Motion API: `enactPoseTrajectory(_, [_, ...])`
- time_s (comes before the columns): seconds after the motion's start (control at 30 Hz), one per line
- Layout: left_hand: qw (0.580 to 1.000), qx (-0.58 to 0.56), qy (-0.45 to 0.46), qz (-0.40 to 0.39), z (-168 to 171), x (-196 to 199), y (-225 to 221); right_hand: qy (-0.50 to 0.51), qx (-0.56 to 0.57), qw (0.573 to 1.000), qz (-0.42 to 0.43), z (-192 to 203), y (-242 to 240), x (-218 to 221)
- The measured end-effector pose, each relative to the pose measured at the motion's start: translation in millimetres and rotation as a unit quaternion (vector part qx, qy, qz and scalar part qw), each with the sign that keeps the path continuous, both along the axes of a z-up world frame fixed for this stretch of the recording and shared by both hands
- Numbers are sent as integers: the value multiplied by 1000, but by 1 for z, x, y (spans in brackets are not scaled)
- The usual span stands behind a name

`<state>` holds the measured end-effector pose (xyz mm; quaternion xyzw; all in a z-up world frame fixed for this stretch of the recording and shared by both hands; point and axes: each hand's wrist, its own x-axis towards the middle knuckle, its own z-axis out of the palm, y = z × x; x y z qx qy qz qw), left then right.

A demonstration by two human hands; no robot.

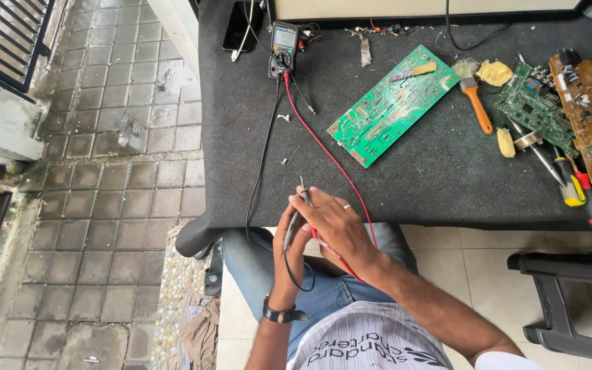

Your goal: Testing and cleaning a printed circuit board using a multimeter and cleaning tools at a workbench.

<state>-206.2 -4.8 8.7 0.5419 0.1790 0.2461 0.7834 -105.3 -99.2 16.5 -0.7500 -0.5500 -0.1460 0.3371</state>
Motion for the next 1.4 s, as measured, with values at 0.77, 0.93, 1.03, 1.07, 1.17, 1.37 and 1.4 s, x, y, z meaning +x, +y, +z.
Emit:
enactPoseTrajectory(0.77, [824, 549, -48, 132, 70, 89, 108, 76, -3, 990, -121, 8, -98, 96])
enactPoseTrajectory(0.93, [727, 680, 80, 48, 36, 141, 135, 137, 39, 973, -184, -12, -135, 111])
enactPoseTrajectory(1.03, [642, 753, 146, -1, -4, 140, 145, 173, 48, 967, -179, -4, -147, 118])
enactPoseTrajectory(1.07, [641, 753, 146, -1, -1, 137, 142, 173, 49, 967, -179, -3, -148, 126])
enactPoseTrajectory(1.17, [662, 731, 161, -45, 12, 128, 138, 192, 36, 965, -175, 14, -142, 153])
enactPoseTrajectory(1.37, [710, 684, 165, -25, 29, 113, 123, 17, 42, 991, -129, 38, -85, 265])
enactPoseTrajectory(1.4, [737, 662, 135, -31, 34, 112, 115, 10, 5, 986, -167, 34, -73, 289])
